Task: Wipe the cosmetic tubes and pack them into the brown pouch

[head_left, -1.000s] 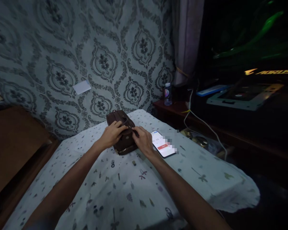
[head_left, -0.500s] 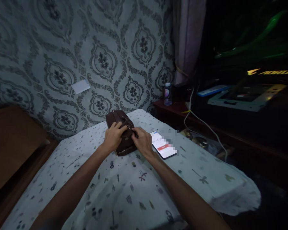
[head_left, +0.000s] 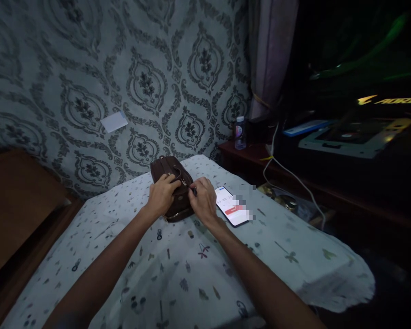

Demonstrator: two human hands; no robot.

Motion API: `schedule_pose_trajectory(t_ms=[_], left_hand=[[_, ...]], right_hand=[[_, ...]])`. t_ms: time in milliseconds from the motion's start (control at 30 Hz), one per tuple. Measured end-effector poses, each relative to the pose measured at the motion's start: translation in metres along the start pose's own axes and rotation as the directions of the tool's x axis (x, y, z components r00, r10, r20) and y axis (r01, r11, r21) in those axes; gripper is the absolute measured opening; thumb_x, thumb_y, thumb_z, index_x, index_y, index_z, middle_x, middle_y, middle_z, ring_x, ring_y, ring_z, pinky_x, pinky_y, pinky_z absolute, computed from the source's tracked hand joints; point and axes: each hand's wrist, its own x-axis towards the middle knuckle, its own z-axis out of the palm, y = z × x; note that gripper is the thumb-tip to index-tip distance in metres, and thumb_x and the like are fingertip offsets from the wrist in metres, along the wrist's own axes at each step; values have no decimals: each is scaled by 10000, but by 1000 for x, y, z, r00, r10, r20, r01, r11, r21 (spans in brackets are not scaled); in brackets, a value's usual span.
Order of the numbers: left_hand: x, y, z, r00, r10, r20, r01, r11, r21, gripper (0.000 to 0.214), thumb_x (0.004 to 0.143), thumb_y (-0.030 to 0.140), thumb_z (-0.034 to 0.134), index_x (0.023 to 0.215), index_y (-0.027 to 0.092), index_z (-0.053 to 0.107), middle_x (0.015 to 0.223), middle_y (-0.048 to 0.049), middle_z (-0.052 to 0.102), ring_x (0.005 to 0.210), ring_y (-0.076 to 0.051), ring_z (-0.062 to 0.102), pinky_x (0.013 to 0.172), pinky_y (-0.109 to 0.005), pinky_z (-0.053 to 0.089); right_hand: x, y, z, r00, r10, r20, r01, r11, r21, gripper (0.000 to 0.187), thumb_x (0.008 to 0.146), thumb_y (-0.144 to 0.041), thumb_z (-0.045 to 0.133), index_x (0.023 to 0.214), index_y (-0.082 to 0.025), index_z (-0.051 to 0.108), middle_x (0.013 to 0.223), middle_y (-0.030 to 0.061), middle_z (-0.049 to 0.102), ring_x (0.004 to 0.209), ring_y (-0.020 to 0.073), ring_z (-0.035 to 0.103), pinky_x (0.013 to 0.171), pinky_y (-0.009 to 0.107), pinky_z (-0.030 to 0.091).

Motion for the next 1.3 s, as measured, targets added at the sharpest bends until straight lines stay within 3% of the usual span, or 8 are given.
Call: schedule_pose_trajectory(t_ms=[233, 400, 567, 767, 900, 1100, 1300], left_hand=[[3, 2, 3, 999, 29, -25, -29, 999, 23, 221, 918, 118, 488, 976, 235, 666, 1024, -61, 620, 1055, -240, 520, 648, -321, 475], [-3, -5, -1, 988, 154, -4, -153, 986, 70, 246, 891, 90, 474, 1034, 188, 648, 1061, -84, 604, 1052, -251, 521, 759, -351, 512], [-17, -8, -6, 968, 251, -23, -249, 967, 43, 430, 847, 140, 519, 1271, 111, 582, 1102, -140, 561, 1044, -288, 502, 913, -429, 497], [-23, -8, 2, 971, 216, -103, -219, 976, -11, 407, 934, 288, 508, 1309, 144, 576, 1103, -138, 560, 1027, -286, 510, 892, -448, 506], [-27, -7, 19, 967, 180, -182, -182, 983, 6, 367, 965, 218, 453, 1314, 172, 556, 1128, -125, 569, 1060, -264, 513, 908, -414, 508], [-33, -1, 45, 947, 140, -289, -143, 990, 11, 423, 952, 127, 421, 1364, 191, 495, 1184, -116, 568, 1097, -246, 523, 991, -423, 482], [-34, -4, 40, 934, 110, -341, -156, 981, -111, 379, 961, 191, 452, 1328, 186, 544, 1188, -133, 561, 1078, -250, 537, 951, -412, 498]], right_hand=[[2, 7, 6, 999, -14, 34, 8, 988, 157, 161, 767, -72, 489, 799, -221, 540, 871, 61, 594, 875, 237, 540, 786, 366, 434], [-1, 4, 4, 998, -32, 49, 22, 982, 190, 186, 767, -68, 461, 817, -217, 562, 913, 74, 606, 912, 242, 556, 809, 380, 452], [-10, 2, 0, 998, -50, 43, 39, 974, 221, 159, 807, -138, 498, 894, -205, 613, 1010, 92, 628, 984, 251, 578, 871, 406, 475], [-13, 0, 2, 999, -43, -11, 44, 963, 265, 260, 828, -185, 511, 1065, -174, 616, 1001, 110, 633, 978, 258, 585, 879, 417, 507], [-14, -2, 3, 998, -61, -28, 66, 966, 249, 443, 847, -160, 486, 1283, -163, 564, 1077, 121, 659, 1020, 262, 589, 915, 440, 505], [-18, -1, 4, 983, -182, 1, 180, 974, 141, 424, 863, -124, 480, 1240, -202, 656, 1202, 107, 672, 1058, 261, 573, 917, 452, 493], [-23, -1, 3, 976, -216, 0, 214, 970, 119, 412, 889, -207, 517, 1285, -183, 628, 1249, 114, 654, 1073, 269, 552, 925, 456, 480]])
